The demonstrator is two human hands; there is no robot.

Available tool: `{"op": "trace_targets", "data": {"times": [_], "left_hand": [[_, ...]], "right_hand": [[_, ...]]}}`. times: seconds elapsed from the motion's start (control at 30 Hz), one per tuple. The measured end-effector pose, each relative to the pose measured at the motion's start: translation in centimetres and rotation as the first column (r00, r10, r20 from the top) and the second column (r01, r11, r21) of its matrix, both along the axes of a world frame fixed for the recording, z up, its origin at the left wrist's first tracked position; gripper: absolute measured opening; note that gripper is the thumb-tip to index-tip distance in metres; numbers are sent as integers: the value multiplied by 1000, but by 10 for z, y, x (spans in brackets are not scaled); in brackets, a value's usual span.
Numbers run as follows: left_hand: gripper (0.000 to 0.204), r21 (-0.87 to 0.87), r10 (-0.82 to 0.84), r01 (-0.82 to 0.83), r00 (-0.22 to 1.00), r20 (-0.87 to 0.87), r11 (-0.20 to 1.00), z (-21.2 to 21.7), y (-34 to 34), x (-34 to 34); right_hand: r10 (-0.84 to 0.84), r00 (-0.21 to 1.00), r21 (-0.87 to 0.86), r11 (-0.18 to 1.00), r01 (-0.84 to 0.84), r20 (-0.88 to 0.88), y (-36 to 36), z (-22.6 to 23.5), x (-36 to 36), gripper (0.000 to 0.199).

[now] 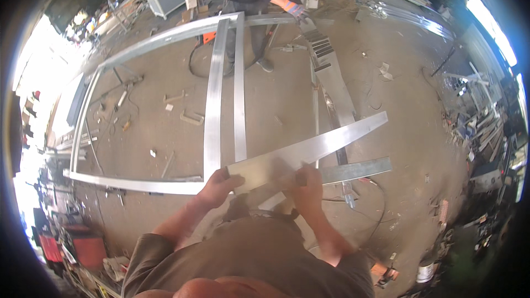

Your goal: The person places multiple long metal slats into a curved metal frame, aligning them one by one. Then the person uses a handheld rivet gun to fasten the slats to the frame at several points.

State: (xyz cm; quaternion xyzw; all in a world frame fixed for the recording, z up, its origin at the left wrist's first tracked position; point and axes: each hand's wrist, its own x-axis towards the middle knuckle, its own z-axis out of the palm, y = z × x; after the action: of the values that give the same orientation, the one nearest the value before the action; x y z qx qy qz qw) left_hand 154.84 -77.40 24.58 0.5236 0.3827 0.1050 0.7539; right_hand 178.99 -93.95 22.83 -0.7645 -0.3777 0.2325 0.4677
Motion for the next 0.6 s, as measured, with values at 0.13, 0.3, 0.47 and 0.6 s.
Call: {"op": "trace_targets", "data": {"times": [0.13, 0.3, 0.47, 0.6], "left_hand": [[42, -112, 42, -10, 956, 289, 994, -16, -36, -40], [52, -212, -20, 81, 960, 280, 974, -21, -65, -84], [64, -292, -19, 133, 932, 363, 947, -47, -56, -120], [79, -189, 17, 32, 967, 253, 981, -76, -36, -146]], "right_hand": [[-63, 656, 70, 982, 174, -752, -62, -55, 7, 47], [-38, 929, 274, 951, 147, -367, -57, -50, 6, 43], [363, 494, 578, 708, 406, -790, -41, 10, -28, 40], [294, 729, 654, 706, 271, -619, -7, 25, -59, 49]]}}
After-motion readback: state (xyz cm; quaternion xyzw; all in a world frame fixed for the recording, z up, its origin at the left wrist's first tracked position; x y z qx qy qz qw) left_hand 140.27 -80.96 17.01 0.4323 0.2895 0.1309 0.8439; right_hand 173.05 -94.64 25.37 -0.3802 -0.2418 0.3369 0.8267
